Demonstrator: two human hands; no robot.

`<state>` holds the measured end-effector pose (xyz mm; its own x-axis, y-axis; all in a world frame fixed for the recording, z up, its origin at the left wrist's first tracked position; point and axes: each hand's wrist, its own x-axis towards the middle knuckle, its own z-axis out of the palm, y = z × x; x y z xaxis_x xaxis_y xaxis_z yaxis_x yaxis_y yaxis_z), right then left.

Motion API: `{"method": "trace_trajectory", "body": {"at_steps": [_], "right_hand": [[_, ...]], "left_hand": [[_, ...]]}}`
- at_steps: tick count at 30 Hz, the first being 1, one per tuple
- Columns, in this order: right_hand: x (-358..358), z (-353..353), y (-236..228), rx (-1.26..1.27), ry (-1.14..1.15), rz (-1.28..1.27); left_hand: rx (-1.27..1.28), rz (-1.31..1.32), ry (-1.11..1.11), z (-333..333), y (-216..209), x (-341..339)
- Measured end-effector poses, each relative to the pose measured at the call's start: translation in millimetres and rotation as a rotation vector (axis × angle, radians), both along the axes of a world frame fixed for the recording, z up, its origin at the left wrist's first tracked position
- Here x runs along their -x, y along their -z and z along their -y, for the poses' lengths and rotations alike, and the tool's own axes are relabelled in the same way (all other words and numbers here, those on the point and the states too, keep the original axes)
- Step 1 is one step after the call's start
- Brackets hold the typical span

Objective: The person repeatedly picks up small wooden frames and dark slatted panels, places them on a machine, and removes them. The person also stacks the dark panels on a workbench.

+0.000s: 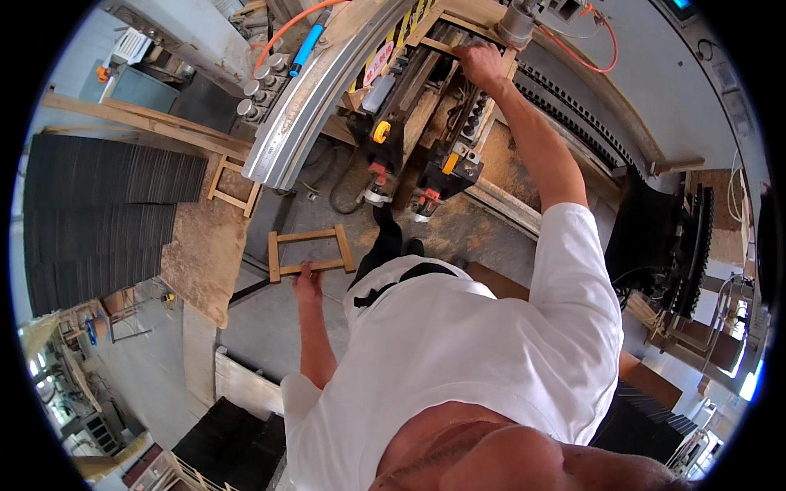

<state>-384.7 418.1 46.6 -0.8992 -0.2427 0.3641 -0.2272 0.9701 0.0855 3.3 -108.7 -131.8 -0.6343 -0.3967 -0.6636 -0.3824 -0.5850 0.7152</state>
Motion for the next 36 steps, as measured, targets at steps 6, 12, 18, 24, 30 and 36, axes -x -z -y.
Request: {"method": "trace_trajectory", "body": {"at_steps": [6, 12, 18, 24, 30, 36], "right_hand": [[-0.8, -1.8, -2.4, 0.012, -0.034, 0.02], [-10.6, 9.7, -13.1, -0.029, 0.006, 0.036], [4.7, 15.3, -10.8, -0.012, 0.17, 0.203], [-20.7, 59.6, -48.2, 0.298, 0.167, 0.031], [-156.2, 211.7, -80.1, 0.674, 0.09, -0.099], [-299.7, 287.2, 37.1, 1.004, 0.344, 0.542]], "left_hand": [[0.131, 0.074, -0.116, 17.5, 18.6, -14.1], [0.268, 0.05, -0.116, 47.7, 10.3, -20.9], [0.327, -0.046, -0.151, 111.6, -2.5, 5.0], [0.263, -0.075, -0.172, 187.1, 8.0, 84.2], [0.116, 0.027, -0.211, 269.6, 33.3, 189.4], [0.178, 0.143, -0.074, 297.6, 95.4, 296.6]]}}
